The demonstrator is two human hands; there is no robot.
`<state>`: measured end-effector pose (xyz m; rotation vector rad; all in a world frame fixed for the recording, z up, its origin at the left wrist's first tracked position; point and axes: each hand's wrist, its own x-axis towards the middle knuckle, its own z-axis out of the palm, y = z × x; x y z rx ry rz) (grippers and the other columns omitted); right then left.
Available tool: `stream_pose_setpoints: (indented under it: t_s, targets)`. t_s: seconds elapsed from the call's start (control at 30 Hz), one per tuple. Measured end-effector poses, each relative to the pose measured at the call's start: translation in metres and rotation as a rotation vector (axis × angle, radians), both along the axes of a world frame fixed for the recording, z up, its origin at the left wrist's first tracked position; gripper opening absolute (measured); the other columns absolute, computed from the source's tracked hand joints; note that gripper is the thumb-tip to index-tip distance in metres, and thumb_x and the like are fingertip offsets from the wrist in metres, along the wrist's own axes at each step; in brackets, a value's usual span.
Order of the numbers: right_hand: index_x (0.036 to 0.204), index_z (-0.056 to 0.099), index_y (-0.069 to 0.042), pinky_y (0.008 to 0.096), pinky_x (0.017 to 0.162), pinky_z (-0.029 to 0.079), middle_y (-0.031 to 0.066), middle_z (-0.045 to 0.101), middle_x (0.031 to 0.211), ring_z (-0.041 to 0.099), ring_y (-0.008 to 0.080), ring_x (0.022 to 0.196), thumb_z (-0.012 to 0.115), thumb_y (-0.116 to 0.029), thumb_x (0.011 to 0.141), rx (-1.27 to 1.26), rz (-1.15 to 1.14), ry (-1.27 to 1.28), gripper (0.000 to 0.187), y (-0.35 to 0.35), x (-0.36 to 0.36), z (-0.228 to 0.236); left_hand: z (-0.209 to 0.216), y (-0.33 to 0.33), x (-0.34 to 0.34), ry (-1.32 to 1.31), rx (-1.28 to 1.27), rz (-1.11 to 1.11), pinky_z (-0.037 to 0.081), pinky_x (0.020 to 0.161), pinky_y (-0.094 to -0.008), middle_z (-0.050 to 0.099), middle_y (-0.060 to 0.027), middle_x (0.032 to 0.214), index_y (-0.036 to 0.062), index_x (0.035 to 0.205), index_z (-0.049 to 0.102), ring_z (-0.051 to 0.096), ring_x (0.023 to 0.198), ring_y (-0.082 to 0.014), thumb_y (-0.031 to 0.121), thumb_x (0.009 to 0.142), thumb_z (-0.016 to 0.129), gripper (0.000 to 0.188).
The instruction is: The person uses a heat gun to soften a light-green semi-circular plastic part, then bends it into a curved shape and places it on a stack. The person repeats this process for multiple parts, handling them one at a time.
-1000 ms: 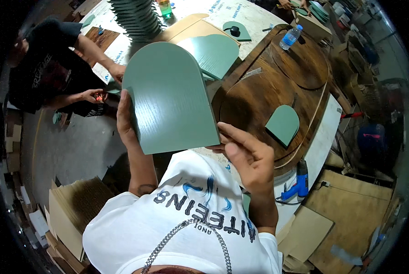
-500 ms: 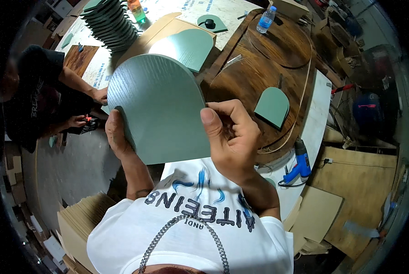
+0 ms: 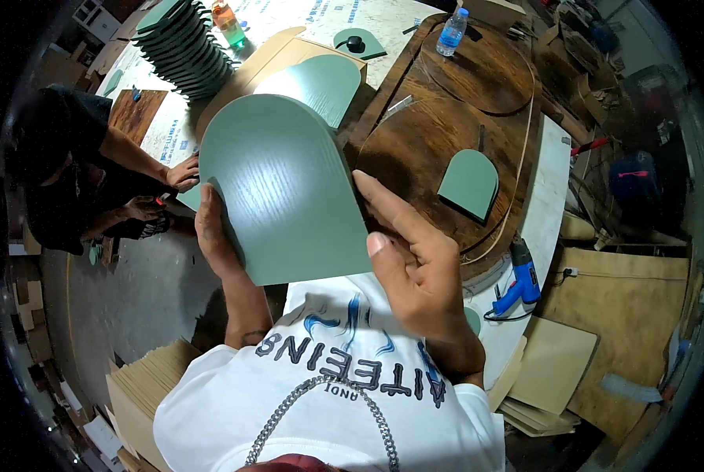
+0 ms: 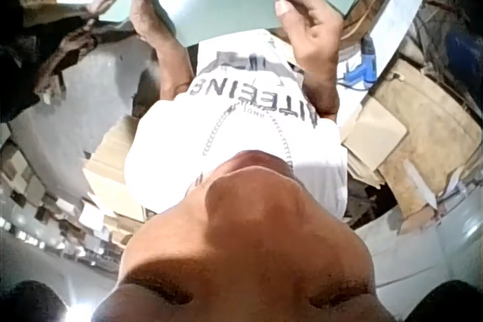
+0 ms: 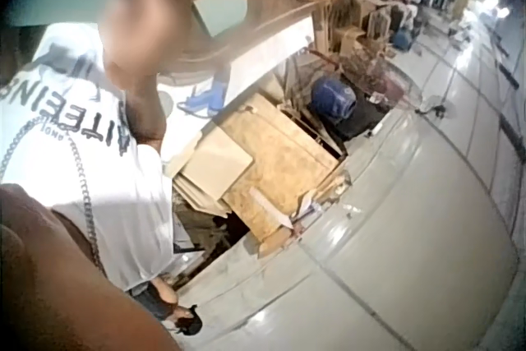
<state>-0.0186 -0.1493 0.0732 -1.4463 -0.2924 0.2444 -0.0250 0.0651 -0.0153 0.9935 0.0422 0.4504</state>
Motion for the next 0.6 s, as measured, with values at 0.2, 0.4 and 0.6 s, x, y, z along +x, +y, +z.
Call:
stream_pose_setpoints:
  t_s: [0.2,0.4,0.6]
  targets:
    - [0.125,0.044,0.010,0.0264,0.092,0.042,0.0205,0.056,0.118,0.054,0.0180,0.109,0.046,0.001,0.086,0.094,-0.045,-0.063,0.040,0.001,0.004,-0.008,0.008,-0.008,-0.002,0.044,0.078,0.045,0.053,0.085,-0.0343,0.053,-0.0212,0.120,-0.0062,0.129,0.040,0.060,0.103,-0.0275,0.039,0.094,0.040,0.057]
    - [0.108,0.052,0.007,0.0211,0.072,0.047,0.0099,0.063,0.091,0.059,0.0090,0.082,0.054,-0.004,0.087,0.077,-0.188,-0.011,0.025,0.008,0.013,-0.013,0.006,-0.008,-0.009,0.126,0.099,0.085,0.053,0.084,-0.0333,0.053,-0.0256,0.117,-0.0101,0.125,0.040,0.061,0.099,-0.0284,0.041,0.091,0.042,0.062]
    - [0.115,0.048,0.009,0.0238,0.079,0.047,0.0152,0.060,0.101,0.059,0.0139,0.093,0.049,0.000,0.082,0.138,-0.161,-0.093,0.034,0.010,0.012,-0.019,0.018,-0.013,-0.005,0.114,0.228,0.258,0.048,0.064,-0.0209,0.064,-0.0106,0.084,-0.0056,0.092,0.058,0.061,0.072,-0.0115,0.038,0.094,0.043,0.046]
